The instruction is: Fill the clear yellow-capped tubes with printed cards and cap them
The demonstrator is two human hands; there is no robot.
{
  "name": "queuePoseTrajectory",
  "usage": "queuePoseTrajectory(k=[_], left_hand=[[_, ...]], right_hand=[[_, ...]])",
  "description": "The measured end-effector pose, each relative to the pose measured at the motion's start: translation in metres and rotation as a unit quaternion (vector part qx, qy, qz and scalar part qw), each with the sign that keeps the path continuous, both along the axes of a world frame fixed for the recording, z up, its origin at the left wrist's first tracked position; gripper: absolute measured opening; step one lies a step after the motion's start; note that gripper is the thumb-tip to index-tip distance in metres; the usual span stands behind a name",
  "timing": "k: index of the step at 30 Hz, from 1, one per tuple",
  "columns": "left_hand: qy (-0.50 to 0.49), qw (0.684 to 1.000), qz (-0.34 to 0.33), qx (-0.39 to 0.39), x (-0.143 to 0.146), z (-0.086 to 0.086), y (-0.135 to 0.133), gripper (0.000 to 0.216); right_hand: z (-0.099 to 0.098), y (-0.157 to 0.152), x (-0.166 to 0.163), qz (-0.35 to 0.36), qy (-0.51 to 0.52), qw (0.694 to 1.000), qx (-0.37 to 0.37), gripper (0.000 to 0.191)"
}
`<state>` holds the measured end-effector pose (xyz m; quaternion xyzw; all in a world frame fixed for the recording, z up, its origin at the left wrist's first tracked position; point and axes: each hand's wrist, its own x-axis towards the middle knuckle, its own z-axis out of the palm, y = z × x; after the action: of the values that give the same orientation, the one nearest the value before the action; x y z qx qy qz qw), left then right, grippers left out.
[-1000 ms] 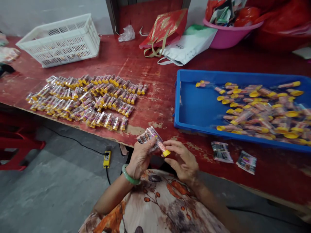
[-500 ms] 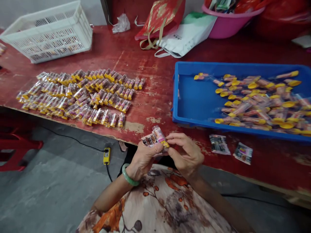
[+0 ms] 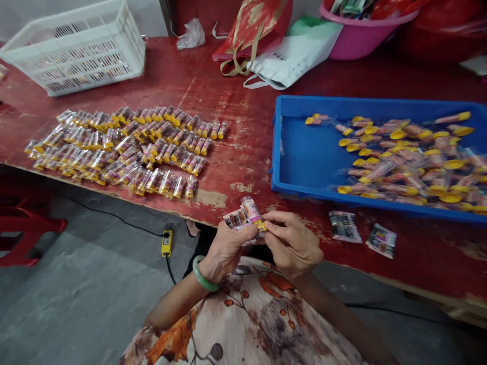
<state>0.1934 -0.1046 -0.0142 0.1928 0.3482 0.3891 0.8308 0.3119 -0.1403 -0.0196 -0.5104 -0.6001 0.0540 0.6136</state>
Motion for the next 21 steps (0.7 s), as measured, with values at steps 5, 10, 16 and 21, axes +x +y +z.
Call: queuePoseTrajectory(k=[5,10,16,21], left_hand=[[0.005,1.000,-0.005,0.003,-0.0017,0.0026,0.0007,0.037],[-0.002,1.000,-0.003,-0.015,-0.0042,0.0055,0.0018,0.035],[-0.009,1.000,-0.006,0.000,-0.0050,0.0090,0.0025,0.033],[0.000,1.000,-0.006,0.019,-0.0069,0.0088,0.0019,0.031]], right_hand=[[-0.0007,0.0010,0.0014,-0.004,-0.018,1.000,-0.007,0.024],[0.0011,0.0010,0.0032,0.007,-0.004,1.000,-0.018,0.025],[0.0034,-0.0006,0.0019,0.003,0.000,1.000,-0.026,0.020],[0.0035,-0.0013,-0.0003,0.007,-0.007,1.000,-0.026,0.028]])
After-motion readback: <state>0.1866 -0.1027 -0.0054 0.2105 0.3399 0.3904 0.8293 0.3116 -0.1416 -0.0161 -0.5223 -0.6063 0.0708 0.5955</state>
